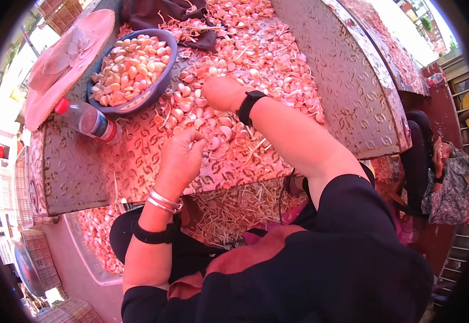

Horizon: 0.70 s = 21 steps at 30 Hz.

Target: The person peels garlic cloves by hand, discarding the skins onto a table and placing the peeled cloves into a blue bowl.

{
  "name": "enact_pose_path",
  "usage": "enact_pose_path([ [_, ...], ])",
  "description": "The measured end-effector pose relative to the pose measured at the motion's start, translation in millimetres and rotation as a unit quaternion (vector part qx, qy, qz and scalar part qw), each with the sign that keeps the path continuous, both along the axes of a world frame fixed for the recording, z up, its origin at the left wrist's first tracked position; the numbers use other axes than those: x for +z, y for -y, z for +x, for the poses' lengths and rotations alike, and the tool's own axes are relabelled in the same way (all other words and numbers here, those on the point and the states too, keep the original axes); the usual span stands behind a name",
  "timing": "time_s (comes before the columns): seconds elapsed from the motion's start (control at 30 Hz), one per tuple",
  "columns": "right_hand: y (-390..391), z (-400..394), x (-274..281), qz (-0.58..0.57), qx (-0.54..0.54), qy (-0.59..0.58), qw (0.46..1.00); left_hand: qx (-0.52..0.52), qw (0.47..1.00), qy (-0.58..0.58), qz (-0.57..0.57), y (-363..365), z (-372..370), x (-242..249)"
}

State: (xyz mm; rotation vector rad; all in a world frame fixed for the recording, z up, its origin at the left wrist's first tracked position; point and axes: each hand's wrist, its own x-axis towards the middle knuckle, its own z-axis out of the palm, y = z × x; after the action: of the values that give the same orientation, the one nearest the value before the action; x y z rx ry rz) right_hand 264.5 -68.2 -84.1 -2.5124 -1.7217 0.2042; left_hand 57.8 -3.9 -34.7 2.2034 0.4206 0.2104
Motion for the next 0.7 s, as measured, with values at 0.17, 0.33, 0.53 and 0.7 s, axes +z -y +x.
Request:
enact_pose_path([
  [0.17,19,6,15,0.102,-0.242,-0.477,0.839,-0.032,0.999,0.003,0.013,-1,-2,-3],
  [0.33,35,-12,42,0.240,-0.221,-0.749,0.577,0.006,0.998,0.031,-0.057,1,2,-1],
  [0.53,30,-33,52,0.213,-0.120,-0.787,0.566,0.092,0.917,0.090,-0.376,-4,10,5],
  [0.7,26,-57,71,0.196,-0.087,-0.647,0.731,0.107,0.845,0.058,-0.521,-6,10,15],
])
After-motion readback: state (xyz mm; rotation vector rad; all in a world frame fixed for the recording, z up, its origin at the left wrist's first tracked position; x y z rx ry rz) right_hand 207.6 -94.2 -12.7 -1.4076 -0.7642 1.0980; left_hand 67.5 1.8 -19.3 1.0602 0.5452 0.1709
